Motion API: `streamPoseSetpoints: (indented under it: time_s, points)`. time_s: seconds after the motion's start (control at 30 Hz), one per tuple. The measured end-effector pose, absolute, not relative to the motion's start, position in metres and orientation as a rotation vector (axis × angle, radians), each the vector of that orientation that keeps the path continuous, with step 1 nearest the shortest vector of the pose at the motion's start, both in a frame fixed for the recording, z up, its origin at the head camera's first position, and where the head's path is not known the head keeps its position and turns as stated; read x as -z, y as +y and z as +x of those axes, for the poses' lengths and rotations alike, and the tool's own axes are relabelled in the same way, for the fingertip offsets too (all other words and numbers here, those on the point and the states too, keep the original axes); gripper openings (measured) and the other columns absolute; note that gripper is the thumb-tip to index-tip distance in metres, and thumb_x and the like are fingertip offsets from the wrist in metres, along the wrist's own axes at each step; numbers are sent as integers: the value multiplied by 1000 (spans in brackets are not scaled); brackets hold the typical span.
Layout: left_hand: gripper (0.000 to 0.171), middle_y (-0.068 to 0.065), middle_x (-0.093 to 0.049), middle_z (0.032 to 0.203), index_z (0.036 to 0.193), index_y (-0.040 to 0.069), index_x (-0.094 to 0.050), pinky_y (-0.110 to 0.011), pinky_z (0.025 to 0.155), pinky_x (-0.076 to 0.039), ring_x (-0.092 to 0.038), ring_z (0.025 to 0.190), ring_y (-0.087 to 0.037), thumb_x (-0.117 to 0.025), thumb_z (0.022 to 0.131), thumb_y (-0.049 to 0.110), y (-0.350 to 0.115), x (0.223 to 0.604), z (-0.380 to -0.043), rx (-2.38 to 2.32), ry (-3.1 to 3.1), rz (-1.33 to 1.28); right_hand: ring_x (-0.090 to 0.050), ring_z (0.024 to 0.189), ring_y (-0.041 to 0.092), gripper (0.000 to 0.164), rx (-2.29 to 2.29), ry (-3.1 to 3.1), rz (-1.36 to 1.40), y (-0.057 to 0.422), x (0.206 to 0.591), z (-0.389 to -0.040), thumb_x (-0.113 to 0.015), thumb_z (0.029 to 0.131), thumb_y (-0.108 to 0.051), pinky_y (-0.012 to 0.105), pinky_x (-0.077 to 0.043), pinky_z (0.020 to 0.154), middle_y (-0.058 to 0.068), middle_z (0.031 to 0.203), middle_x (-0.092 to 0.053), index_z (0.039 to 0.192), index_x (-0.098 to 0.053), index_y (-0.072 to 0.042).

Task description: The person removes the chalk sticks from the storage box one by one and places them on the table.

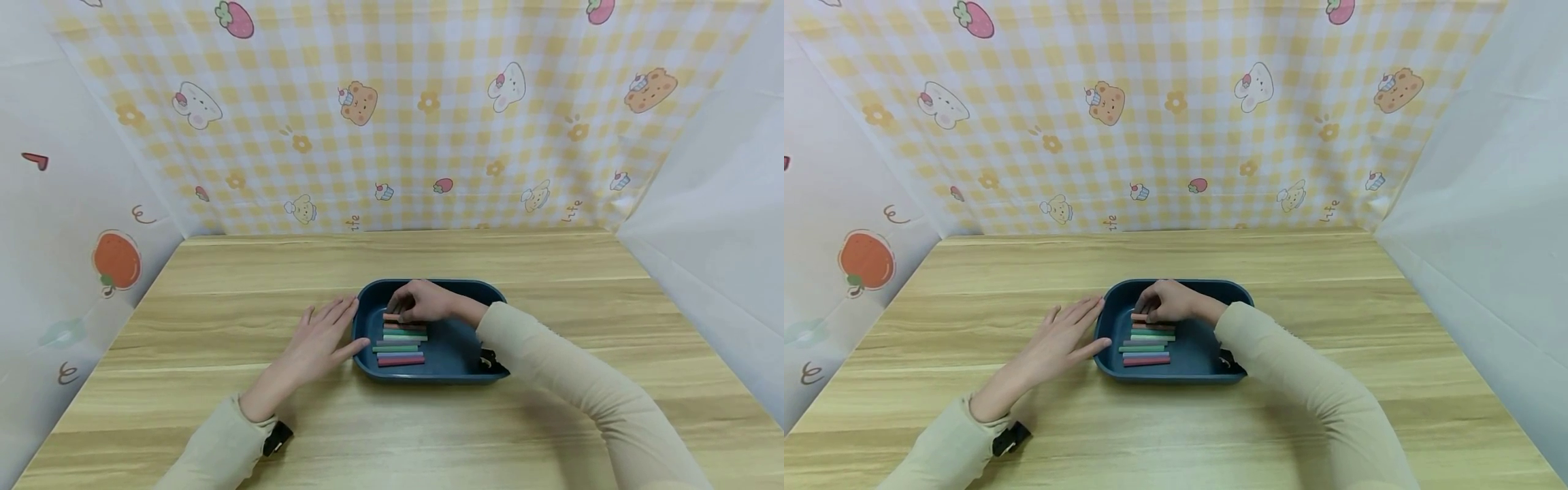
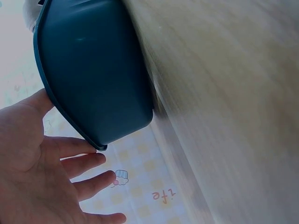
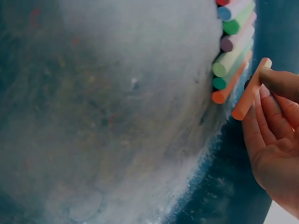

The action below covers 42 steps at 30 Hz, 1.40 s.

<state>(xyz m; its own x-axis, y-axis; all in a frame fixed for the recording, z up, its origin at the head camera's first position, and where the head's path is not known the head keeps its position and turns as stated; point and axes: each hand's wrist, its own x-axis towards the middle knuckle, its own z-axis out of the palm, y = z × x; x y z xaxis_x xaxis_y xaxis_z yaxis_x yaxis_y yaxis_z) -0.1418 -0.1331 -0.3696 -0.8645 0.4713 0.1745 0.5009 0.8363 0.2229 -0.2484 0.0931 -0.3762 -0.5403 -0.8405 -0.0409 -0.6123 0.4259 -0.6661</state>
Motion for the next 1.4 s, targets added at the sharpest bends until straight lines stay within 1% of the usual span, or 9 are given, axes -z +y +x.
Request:
streamPoseSetpoints:
  time_s: [0.37, 0.5, 0.57, 0.7, 0.8, 0.93, 1.1, 1.4]
  points:
    - [70, -10, -30, 139, 136, 3, -34, -57, 95, -15, -24, 126, -29, -44, 87, 52, -132, 370, -141, 422, -2920, -760, -57, 79, 10, 20, 954, 2259, -1175, 102, 360, -251, -58, 83, -3, 24, -47, 69, 0, 88, -61, 103, -63, -2]
    - [70, -11, -31, 138, 135, 2, -34, -57, 95, -15, -25, 126, -29, -44, 87, 52, -132, 370, -141, 423, -2915, -760, -57, 79, 11, 21, 991, 2255, -1170, 108, 350, -252, -58, 83, -3, 25, -47, 69, 2, 89, -61, 104, -62, -2]
    - [70, -12, -32, 138, 135, 2, -35, -58, 95, -15, -26, 125, -30, -45, 87, 51, -132, 370, -141, 417, -2908, -764, -57, 79, 12, 20, 1005, 2254, -1169, 112, 345, -252, -57, 84, -3, 26, -47, 68, 4, 89, -62, 104, -62, -2]
    - [69, -12, -33, 137, 134, 1, -36, -58, 94, -16, -27, 125, -30, -45, 87, 51, -132, 370, -141, 404, -2896, -772, -56, 77, 15, 20, 1036, 2253, -1138, 119, 337, -254, -57, 85, -5, 28, -47, 62, 10, 91, -62, 105, -61, -1]
    - [69, -12, -33, 137, 134, 1, -36, -58, 94, -16, -27, 125, -30, -45, 87, 51, -132, 370, -141, 406, -2893, -773, -56, 78, 17, 22, 1065, 2257, -1093, 124, 330, -255, -57, 86, -7, 30, -47, 60, 11, 93, -61, 107, -60, 0]
    - [69, -12, -32, 138, 134, 1, -36, -58, 95, -15, -26, 125, -29, -46, 86, 51, -132, 370, -141, 416, -2895, -769, -55, 83, 19, 24, 1102, 2270, -1070, 131, 321, -256, -57, 86, -5, 30, -47, 67, 9, 94, -60, 108, -59, 2]
    - [69, -12, -32, 138, 134, 2, -35, -57, 95, -16, -26, 126, -29, -46, 86, 50, -132, 370, -141, 416, -2896, -766, -56, 86, 19, 24, 1124, 2311, -1071, 140, 309, -259, -57, 84, -2, 30, -46, 74, 10, 94, -61, 108, -58, 4]
    - [69, -11, -31, 138, 135, 2, -35, -57, 95, -14, -24, 127, -28, -46, 87, 50, -132, 369, -141, 423, -2904, -765, -58, 88, 21, 24, 1158, 2377, -1030, 161, 297, -261, -57, 84, -1, 33, -45, 77, 12, 97, -61, 107, -59, 5]
